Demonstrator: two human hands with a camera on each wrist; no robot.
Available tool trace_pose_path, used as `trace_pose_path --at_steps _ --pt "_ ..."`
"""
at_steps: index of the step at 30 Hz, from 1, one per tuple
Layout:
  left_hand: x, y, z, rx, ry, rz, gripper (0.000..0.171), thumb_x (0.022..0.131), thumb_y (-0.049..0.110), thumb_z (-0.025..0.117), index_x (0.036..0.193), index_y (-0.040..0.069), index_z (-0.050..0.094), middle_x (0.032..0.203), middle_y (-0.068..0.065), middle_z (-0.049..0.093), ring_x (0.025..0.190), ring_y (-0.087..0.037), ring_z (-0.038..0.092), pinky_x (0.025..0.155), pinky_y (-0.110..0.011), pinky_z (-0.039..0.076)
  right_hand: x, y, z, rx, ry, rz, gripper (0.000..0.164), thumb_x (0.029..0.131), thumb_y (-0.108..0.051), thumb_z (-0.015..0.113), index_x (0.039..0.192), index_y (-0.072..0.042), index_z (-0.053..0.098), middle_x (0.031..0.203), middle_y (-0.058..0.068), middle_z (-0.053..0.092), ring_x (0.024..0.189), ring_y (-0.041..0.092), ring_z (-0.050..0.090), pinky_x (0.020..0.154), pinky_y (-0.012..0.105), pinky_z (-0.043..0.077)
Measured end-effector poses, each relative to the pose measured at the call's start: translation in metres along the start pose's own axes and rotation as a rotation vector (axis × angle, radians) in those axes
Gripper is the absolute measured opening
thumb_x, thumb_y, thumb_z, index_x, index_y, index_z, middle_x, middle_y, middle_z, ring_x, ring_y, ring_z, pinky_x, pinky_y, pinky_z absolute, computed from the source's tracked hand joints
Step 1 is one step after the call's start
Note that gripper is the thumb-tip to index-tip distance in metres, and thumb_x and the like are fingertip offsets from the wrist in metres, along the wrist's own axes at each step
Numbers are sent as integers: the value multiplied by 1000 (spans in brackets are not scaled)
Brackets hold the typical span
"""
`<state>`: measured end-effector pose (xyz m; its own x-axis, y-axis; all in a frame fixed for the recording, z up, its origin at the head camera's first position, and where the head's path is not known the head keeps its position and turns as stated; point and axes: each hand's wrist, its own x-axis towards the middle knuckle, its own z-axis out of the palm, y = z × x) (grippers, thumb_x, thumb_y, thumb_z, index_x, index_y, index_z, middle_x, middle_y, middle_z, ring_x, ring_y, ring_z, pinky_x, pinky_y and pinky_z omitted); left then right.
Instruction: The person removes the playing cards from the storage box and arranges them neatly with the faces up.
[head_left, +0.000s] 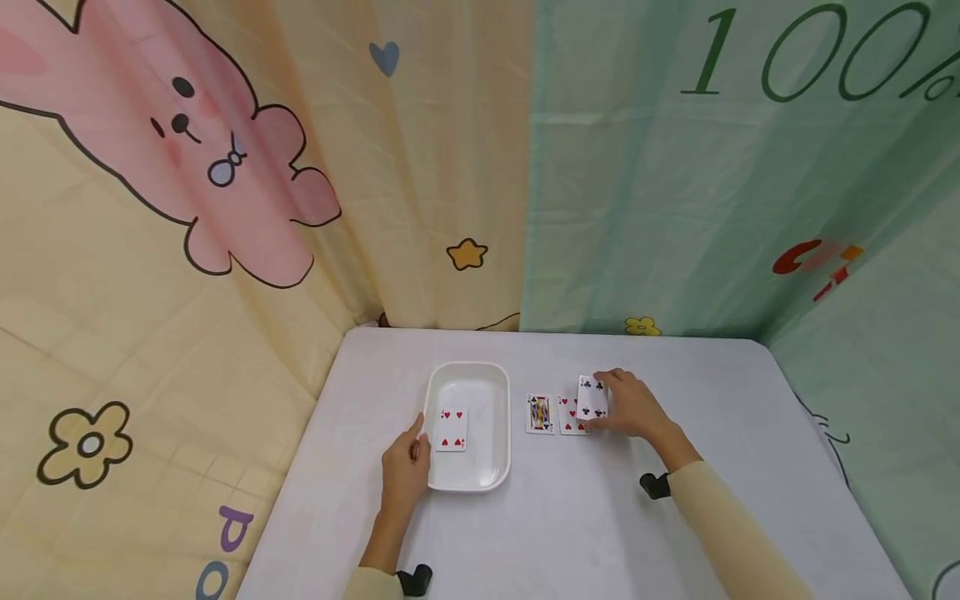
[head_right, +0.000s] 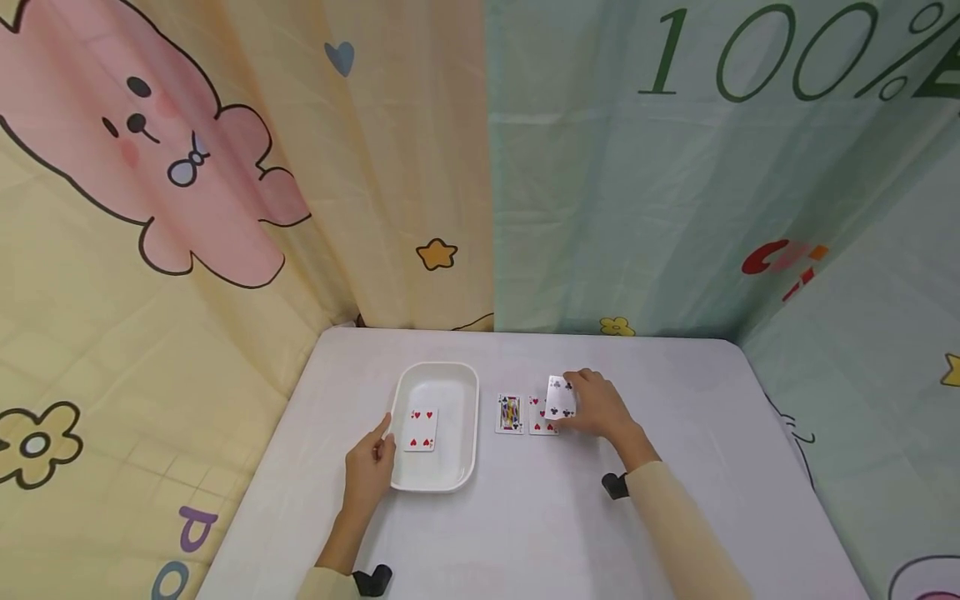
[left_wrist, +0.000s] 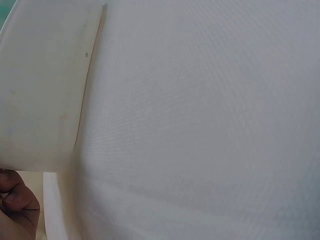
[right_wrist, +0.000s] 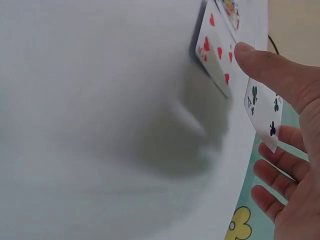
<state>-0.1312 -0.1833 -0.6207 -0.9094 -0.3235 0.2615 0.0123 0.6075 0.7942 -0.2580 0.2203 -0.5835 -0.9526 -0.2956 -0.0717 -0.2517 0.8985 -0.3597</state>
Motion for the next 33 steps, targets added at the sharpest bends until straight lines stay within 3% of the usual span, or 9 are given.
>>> trace_pose_path --at_steps 6,12,33 --pt "0 0 1 8 -7 -20 42 98 5 66 140 7 64 66 1 45 59 -8 40 51 -20 35 -7 21 4 -33 -68 8 94 74 -47 90 147 -3 51 147 25 53 132 45 50 109 64 42" --pt "0 -1 0 -2 -10 -1 43 97 2 67 139 6 64 66 2 45 60 -8 40 52 -19 35 -10 32 9 -54 -114 -5 90 73 -47 90 144 -3 54 146 25 52 131 46 50 106 66 41" --pt "0 -2 1 -1 -13 -4 43 98 4 66 140 7 64 67 1 46 61 -8 41 53 -19 36 -7 29 9 -4 -146 4 89 73 -40 90 145 -3 54 142 26 49 127 47 48 104 69 41"
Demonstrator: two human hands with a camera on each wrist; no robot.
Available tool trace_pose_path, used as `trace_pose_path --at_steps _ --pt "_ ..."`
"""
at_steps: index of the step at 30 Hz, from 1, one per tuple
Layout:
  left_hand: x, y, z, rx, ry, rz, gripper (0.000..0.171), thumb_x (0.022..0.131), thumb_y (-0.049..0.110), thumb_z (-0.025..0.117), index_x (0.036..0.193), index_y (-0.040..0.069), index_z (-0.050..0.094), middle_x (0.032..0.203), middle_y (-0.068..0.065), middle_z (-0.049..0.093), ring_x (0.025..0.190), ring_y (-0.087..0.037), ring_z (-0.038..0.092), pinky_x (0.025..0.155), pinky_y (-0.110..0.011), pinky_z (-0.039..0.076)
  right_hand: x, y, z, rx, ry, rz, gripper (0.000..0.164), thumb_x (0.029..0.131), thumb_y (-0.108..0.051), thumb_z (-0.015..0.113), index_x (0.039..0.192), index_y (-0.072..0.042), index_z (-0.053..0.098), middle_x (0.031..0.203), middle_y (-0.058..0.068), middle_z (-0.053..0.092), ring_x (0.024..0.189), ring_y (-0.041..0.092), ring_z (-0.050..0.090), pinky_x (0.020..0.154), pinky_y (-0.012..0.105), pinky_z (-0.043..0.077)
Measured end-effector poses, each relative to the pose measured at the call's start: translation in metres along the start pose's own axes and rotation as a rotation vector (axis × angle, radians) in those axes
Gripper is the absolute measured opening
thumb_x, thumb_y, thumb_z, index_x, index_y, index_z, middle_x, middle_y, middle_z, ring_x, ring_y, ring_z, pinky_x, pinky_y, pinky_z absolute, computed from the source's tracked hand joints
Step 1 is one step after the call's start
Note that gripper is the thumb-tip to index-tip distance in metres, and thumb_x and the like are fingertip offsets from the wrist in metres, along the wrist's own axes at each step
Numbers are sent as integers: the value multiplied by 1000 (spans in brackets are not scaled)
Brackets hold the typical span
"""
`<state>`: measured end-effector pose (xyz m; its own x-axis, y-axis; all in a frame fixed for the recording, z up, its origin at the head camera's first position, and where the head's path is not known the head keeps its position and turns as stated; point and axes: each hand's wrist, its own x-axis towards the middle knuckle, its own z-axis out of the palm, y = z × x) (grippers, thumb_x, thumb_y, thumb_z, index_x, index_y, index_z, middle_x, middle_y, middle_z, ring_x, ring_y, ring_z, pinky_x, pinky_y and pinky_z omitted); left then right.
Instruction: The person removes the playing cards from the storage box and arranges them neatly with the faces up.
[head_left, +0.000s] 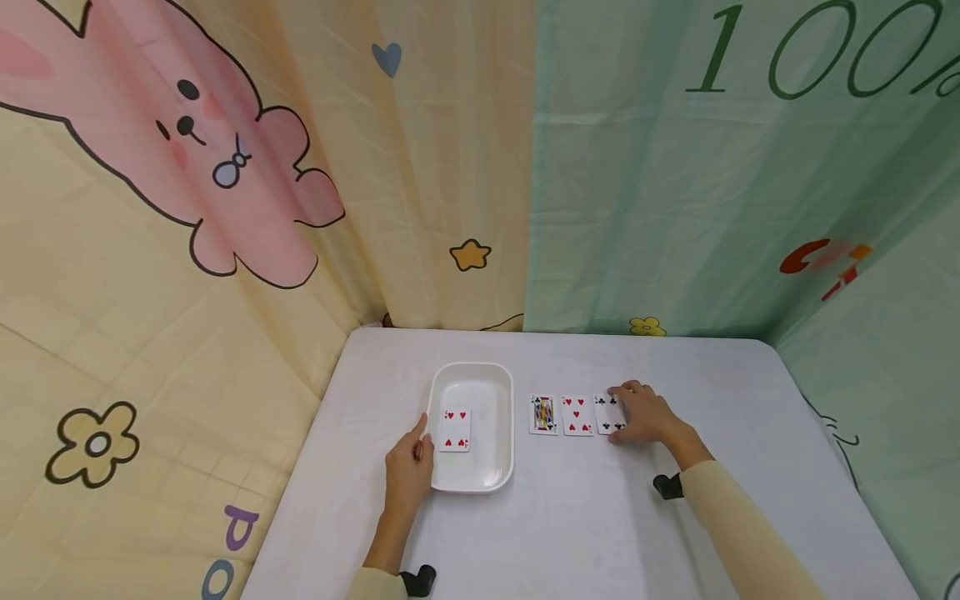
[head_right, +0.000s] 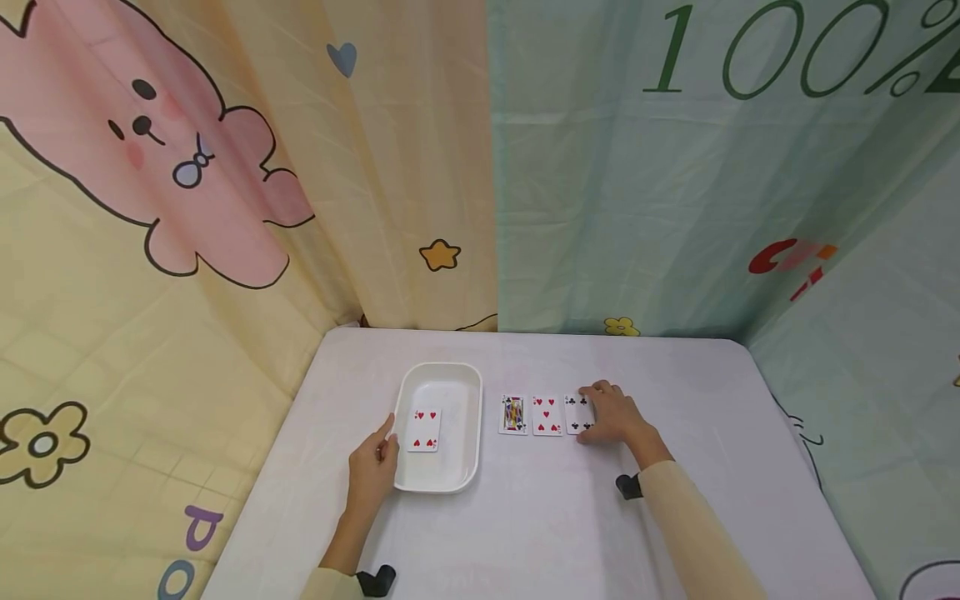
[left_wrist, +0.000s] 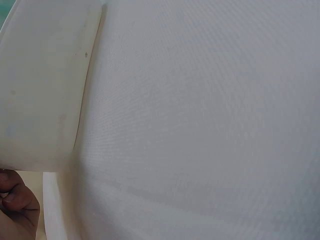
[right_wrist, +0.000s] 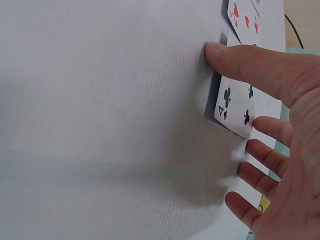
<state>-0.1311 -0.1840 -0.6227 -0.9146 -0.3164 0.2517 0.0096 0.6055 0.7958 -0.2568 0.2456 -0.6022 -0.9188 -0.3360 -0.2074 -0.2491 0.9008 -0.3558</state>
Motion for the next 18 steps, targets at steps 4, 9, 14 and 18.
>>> trace_pose_path --at_steps 4,9,14,18 --pt "1 0 0 0 4 7 43 97 3 67 140 7 64 66 2 45 60 -8 41 52 -19 36 0 2 2 -2 -4 4 89 74 -41 89 146 -4 52 144 26 48 128 47 47 104 67 43" --pt "2 -1 0 -6 5 1 43 97 3 67 139 7 65 66 2 45 60 -8 41 52 -19 35 0 3 3 17 -1 6 90 73 -42 89 146 -4 52 145 27 47 129 48 47 105 68 42" --pt "2 -1 0 -6 0 -14 43 97 5 67 140 8 64 65 3 45 59 -7 40 51 -19 35 -1 4 3 29 -17 29 95 75 -50 86 149 -4 48 150 28 45 134 49 44 108 70 39" --pt "1 0 0 -10 -10 -29 43 98 6 66 141 9 64 64 3 44 57 -7 40 50 -19 35 -2 2 2 47 -4 49 97 80 -55 81 152 -4 44 154 28 41 139 50 40 110 72 35"
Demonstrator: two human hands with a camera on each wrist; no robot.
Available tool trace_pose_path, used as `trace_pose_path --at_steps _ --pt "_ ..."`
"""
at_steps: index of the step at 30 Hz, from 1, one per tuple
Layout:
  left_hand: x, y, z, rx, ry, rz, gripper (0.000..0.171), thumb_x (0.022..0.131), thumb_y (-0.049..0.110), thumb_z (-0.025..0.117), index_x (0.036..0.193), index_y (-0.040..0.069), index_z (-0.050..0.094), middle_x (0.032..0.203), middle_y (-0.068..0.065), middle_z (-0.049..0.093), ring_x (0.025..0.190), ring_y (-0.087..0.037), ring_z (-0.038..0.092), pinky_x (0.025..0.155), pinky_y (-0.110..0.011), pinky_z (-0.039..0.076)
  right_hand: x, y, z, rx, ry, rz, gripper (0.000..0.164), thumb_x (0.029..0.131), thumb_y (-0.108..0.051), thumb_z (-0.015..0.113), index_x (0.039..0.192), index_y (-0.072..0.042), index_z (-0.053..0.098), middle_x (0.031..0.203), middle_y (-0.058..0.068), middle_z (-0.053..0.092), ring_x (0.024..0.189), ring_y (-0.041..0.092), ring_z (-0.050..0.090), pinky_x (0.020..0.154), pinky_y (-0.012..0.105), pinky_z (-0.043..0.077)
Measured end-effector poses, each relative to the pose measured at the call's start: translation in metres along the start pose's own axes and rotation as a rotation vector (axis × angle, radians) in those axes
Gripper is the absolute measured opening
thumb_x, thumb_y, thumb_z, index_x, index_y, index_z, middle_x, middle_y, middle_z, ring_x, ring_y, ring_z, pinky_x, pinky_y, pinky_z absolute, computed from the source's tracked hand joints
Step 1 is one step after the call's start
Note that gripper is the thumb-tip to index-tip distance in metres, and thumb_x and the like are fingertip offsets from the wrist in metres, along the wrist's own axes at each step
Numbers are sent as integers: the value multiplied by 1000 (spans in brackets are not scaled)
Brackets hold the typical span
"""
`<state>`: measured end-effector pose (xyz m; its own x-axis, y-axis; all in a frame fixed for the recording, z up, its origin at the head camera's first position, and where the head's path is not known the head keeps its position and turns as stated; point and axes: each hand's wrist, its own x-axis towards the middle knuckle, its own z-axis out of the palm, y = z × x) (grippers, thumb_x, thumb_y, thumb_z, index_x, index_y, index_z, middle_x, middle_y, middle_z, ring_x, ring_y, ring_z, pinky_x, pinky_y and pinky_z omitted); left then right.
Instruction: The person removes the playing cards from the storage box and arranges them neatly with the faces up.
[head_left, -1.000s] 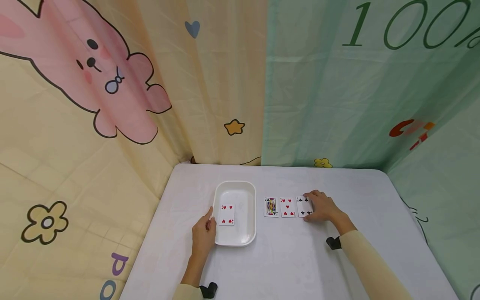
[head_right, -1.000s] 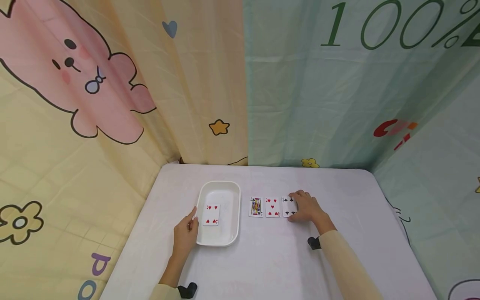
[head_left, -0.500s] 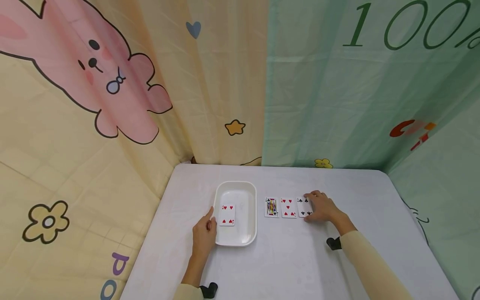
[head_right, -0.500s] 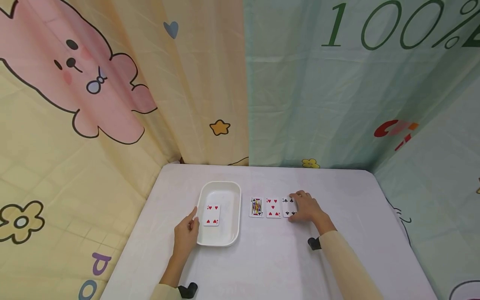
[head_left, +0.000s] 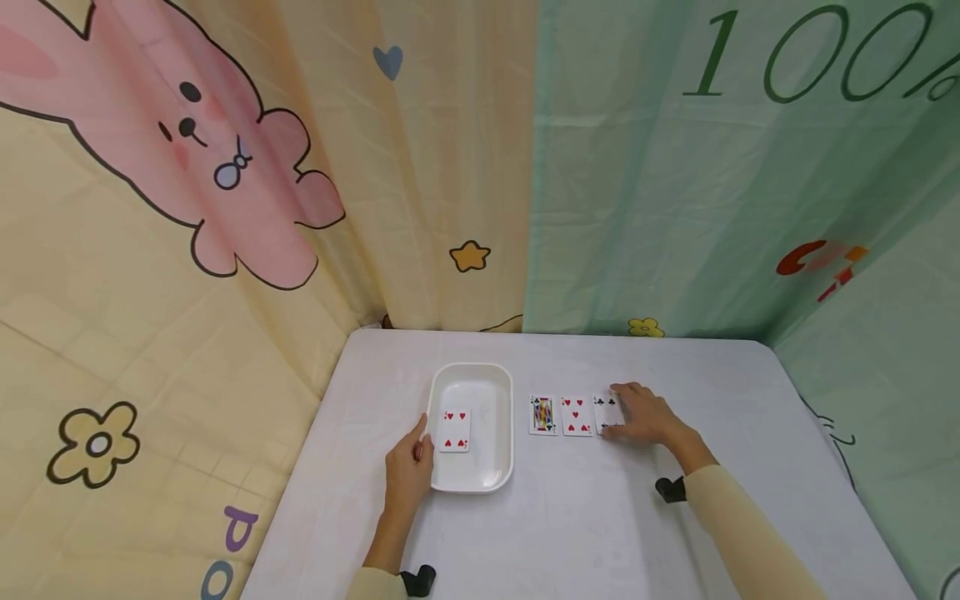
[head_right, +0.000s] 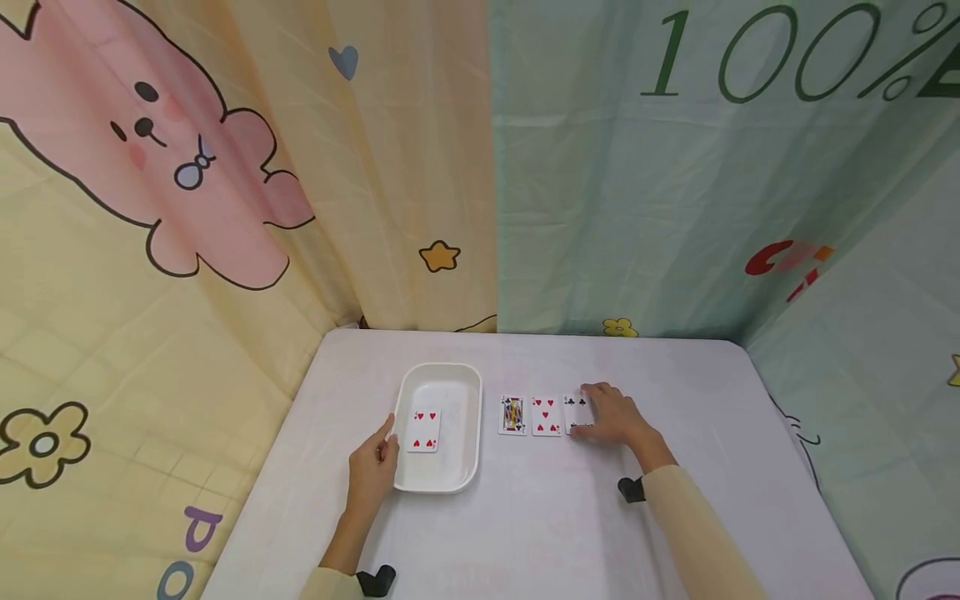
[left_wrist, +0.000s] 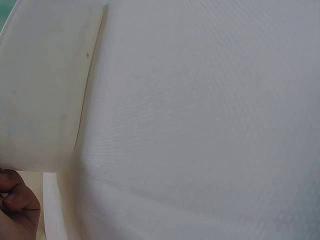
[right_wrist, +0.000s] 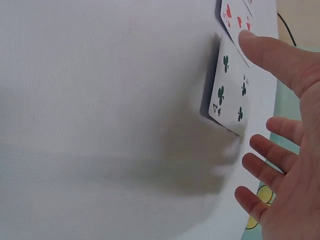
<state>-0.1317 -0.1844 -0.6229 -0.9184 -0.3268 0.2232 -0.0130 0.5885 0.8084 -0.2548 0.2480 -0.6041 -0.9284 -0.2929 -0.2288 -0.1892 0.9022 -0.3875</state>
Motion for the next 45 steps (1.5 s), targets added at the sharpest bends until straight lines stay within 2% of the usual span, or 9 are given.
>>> trace_pose_path --at_steps 4,9,17,23,35,45 --pt "-1 -1 0 1 -7 -16 43 98 6 66 141 10 63 64 3 44 58 -7 40 50 -19 35 -1 -11 -4 24 67 -29 90 84 -54 79 152 -6 45 154 26 43 141 49 40 111 71 35" --pt "0 -1 -1 3 0 -18 44 98 6 66 141 10 64 64 3 44 57 -6 40 49 -18 35 0 -34 -12 35 161 -134 78 90 -48 75 150 -6 49 151 23 49 140 45 44 112 68 36" --pt "0 0 0 -5 -17 -48 43 99 8 65 142 11 63 64 2 44 58 -8 41 50 -18 34 6 -85 -18 55 205 -255 72 93 -51 69 149 -9 51 151 17 52 141 39 46 115 64 35" --pt "1 0 1 -13 -23 -45 44 99 7 65 143 10 62 64 3 44 57 -7 40 50 -18 34 17 -122 -5 89 194 -313 69 94 -51 68 149 -12 52 152 13 52 141 35 48 115 61 36" --pt "3 -1 1 -23 -26 -50 44 99 7 65 143 12 62 63 3 43 56 -6 39 49 -19 34 38 -194 24 140 98 -380 75 93 -56 67 152 -15 49 156 9 47 145 31 45 118 54 38" --pt "0 0 0 -32 -24 -78 44 100 11 65 143 14 62 63 4 43 56 -7 40 49 -19 36 49 -228 48 114 30 -449 80 90 -52 73 153 -11 46 156 12 45 144 30 45 116 48 42"
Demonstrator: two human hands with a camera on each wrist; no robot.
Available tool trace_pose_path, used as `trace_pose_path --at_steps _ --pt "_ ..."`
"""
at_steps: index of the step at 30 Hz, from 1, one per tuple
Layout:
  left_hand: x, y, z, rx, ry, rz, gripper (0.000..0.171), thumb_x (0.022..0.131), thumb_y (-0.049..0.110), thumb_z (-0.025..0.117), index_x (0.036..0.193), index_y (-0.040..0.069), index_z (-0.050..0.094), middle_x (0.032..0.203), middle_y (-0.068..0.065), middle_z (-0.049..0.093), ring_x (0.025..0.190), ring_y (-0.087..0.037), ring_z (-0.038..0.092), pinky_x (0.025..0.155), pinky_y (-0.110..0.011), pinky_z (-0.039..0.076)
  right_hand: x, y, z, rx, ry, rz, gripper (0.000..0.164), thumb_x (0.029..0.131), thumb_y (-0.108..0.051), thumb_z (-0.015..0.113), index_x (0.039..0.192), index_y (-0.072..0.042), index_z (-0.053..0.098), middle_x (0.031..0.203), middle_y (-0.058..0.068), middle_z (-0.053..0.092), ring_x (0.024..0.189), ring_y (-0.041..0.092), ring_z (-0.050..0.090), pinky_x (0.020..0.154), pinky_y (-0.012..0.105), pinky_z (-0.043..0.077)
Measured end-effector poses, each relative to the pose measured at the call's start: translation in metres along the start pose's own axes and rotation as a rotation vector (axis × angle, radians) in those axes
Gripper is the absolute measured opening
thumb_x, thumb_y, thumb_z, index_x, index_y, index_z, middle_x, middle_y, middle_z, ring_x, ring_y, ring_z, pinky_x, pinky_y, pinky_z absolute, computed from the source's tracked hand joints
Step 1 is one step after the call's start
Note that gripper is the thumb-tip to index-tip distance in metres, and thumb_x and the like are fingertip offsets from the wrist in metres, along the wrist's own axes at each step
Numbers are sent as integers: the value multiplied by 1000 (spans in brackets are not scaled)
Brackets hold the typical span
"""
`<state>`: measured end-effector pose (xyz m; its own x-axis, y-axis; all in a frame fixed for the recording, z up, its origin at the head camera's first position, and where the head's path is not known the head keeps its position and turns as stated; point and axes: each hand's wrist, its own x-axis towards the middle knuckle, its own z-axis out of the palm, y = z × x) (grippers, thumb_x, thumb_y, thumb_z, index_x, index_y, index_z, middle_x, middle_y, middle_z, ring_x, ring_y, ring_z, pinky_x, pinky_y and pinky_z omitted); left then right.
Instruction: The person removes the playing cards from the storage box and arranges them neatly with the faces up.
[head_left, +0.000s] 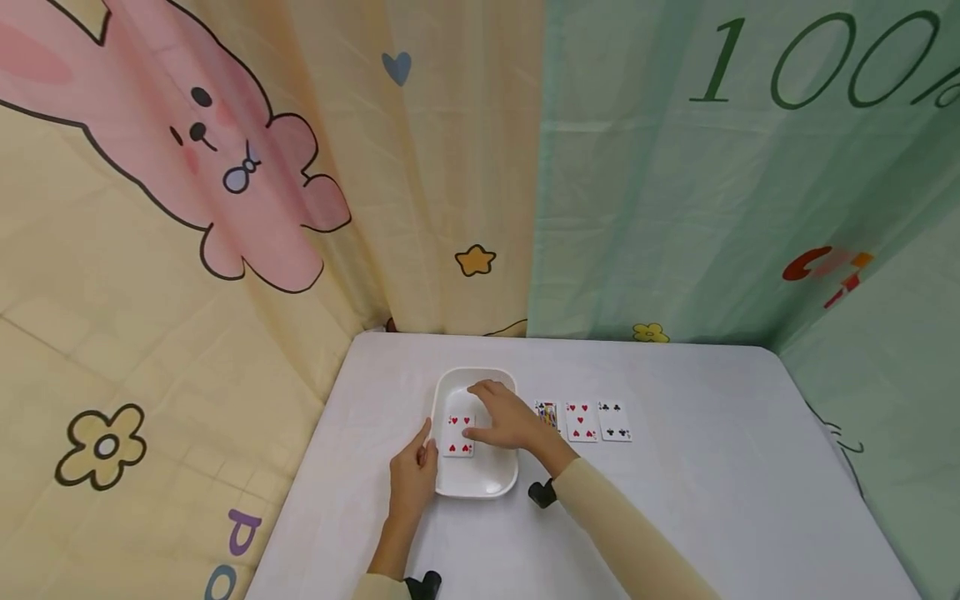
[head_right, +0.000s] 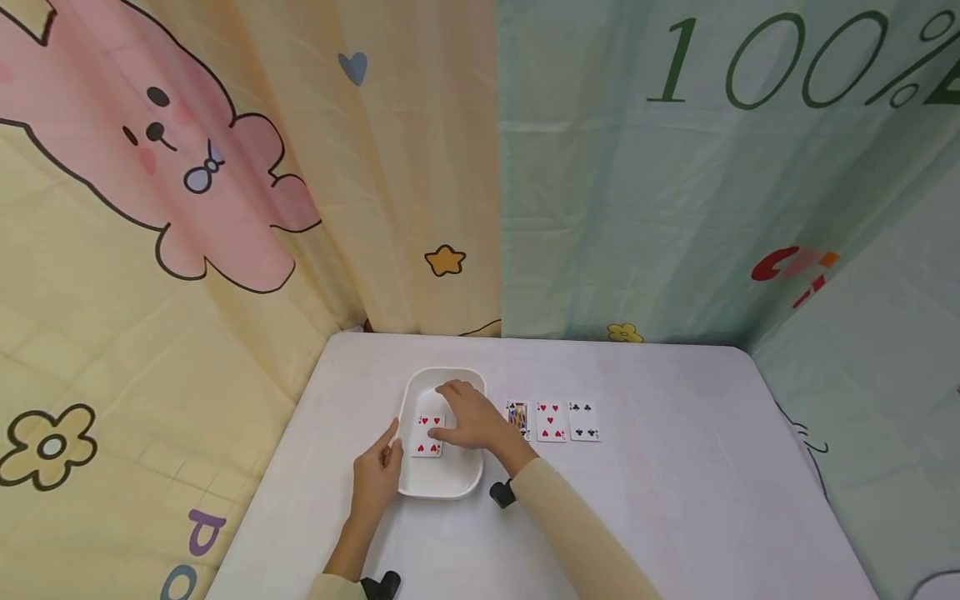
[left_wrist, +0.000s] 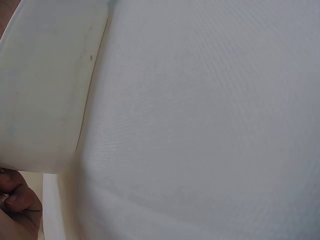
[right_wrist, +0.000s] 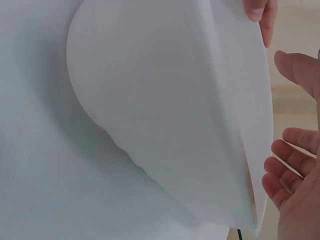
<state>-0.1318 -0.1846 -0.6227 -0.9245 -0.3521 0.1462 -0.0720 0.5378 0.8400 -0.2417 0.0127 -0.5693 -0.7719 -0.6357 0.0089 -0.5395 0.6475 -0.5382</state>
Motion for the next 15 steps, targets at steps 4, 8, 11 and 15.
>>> trace_pose_path --at_steps 4,8,11,15 --pt "-1 -2 1 -11 6 21 43 99 9 66 142 13 63 62 5 42 56 -6 39 49 -19 35 5 -2 11 -43 -22 10 86 86 -54 77 153 -11 46 156 12 45 144 30 45 117 47 41" --pt "-1 -3 2 -9 12 43 43 99 8 66 142 13 64 62 6 41 55 -5 38 49 -20 34 10 -1 22 -95 -53 28 95 79 -60 80 153 -12 46 155 9 47 143 28 45 117 45 41" --pt "-1 -4 3 -2 16 51 43 99 8 66 141 13 64 62 6 40 55 -5 37 49 -20 33 13 -1 28 -133 -79 40 102 74 -64 83 153 -12 46 154 8 47 142 26 46 117 43 41" --pt "-1 -4 4 -10 26 51 42 99 7 66 141 12 65 61 5 41 55 -5 38 48 -20 33 18 -2 33 -168 -80 30 108 69 -67 85 151 -9 47 152 10 49 138 27 49 116 42 43"
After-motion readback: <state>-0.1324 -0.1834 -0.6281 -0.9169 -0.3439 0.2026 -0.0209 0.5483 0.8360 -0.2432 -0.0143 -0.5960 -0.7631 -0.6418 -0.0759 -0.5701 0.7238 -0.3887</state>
